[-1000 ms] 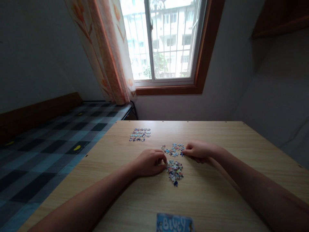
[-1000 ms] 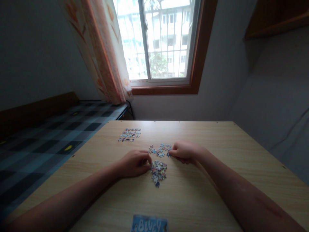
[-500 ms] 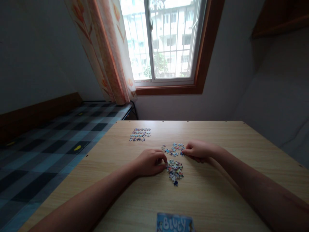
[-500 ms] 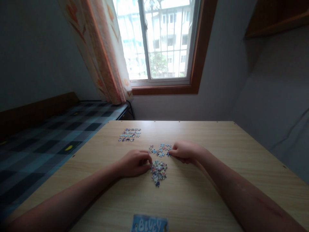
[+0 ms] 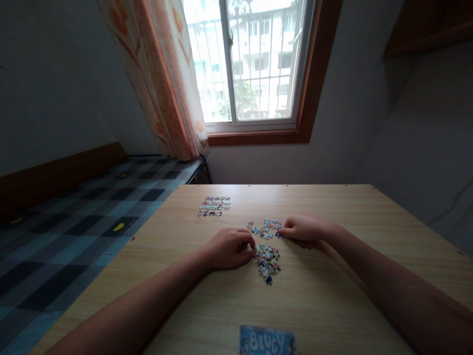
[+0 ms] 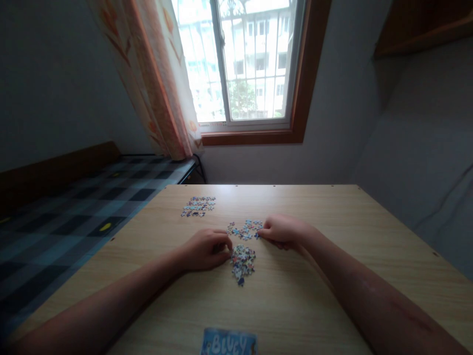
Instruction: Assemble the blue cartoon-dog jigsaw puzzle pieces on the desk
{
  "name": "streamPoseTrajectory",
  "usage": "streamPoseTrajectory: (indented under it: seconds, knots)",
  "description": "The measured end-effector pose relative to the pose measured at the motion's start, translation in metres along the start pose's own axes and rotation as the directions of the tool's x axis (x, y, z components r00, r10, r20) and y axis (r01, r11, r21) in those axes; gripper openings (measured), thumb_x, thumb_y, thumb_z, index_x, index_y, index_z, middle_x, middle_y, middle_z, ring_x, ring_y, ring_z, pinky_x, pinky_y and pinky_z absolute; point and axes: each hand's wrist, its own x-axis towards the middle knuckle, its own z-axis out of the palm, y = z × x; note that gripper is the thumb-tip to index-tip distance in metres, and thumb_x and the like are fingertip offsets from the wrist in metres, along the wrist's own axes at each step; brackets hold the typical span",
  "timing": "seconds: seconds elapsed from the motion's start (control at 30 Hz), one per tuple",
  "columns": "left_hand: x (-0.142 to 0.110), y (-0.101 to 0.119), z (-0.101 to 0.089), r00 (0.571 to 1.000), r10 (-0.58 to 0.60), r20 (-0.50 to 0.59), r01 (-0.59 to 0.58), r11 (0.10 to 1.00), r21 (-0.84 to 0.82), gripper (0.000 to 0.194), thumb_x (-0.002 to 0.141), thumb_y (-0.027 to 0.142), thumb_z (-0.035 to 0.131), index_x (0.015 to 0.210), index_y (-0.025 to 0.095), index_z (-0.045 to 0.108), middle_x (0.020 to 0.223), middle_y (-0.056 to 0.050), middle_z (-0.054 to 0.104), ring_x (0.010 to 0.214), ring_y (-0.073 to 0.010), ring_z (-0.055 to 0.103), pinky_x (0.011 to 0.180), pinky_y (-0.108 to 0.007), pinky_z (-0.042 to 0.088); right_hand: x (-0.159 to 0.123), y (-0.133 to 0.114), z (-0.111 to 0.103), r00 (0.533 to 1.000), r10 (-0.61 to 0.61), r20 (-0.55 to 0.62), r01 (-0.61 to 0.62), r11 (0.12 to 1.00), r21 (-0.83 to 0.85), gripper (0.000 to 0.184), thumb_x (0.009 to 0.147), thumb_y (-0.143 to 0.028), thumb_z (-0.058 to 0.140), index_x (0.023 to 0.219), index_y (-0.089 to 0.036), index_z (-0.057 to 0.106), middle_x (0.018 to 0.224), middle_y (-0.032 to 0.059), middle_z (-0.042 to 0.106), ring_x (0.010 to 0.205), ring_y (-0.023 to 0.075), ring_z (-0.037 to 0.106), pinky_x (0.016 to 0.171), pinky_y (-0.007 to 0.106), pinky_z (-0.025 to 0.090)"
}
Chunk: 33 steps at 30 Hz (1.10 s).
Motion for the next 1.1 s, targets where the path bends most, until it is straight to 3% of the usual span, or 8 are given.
streamPoseTrajectory:
  seconds: [1.1]
  knots:
    - [0.0001, -0.0009, -0.0007, 1.0, 0.007, 0.017, -0.007, 1.0, -0.003, 0.012, 0.082, 0.027, 0.065, 0.091, 0.022, 0.071, 0.076, 0.001, 0.065, 0.066, -0.0118, 0.056, 0.061, -0.022, 0.04, 0.0015, 0.0012, 0.0008, 1.0, 0.007, -0.01, -0.007, 1.0, 0.003, 0.054, 0.091, -0.061, 0.046, 0.055, -0.02, 0.049, 0.046, 0.0007, 0.056, 0.034, 0.0118, 0.05, 0.038, 0.024, 0.039]
